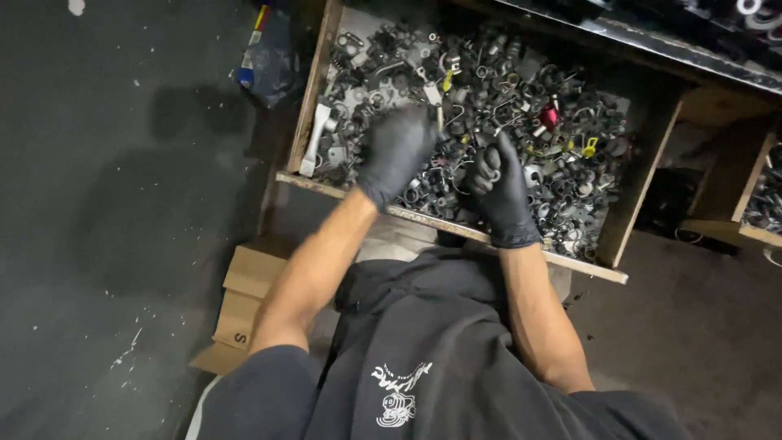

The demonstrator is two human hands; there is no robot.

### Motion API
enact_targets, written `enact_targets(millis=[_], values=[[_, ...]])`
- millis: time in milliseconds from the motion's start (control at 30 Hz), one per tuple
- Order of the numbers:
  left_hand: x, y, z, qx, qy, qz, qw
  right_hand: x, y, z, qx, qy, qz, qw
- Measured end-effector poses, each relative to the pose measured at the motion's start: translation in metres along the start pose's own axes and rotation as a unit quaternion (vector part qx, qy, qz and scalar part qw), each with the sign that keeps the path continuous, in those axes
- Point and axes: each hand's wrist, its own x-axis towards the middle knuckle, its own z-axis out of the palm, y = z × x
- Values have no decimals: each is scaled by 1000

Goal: The person repeatedly sifts through a drawer full of mixed metal hardware, picking up individual pieces, briefly inspecting them, and placing them into trays on the workbench. The process continues throughout the clip with no visible final state.

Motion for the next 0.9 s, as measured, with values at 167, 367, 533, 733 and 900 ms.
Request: enact_targets(millis=[167, 367, 533, 733, 900], values=[[146, -71, -13, 228, 409, 254, 846, -7, 1, -3, 15, -41, -6, 999], [223, -123, 9, 171, 329, 273, 887, -3, 6, -3, -10, -21, 16, 1000], [217, -108, 3, 378, 377, 271, 801, -2, 4, 7, -26, -23, 17, 999], [199, -93, -10, 164, 196, 208, 944, -7, 3, 12, -55, -14, 8, 998], [223, -103, 5, 165, 162, 181, 956, -7, 5, 10, -47, -10, 7, 999]])
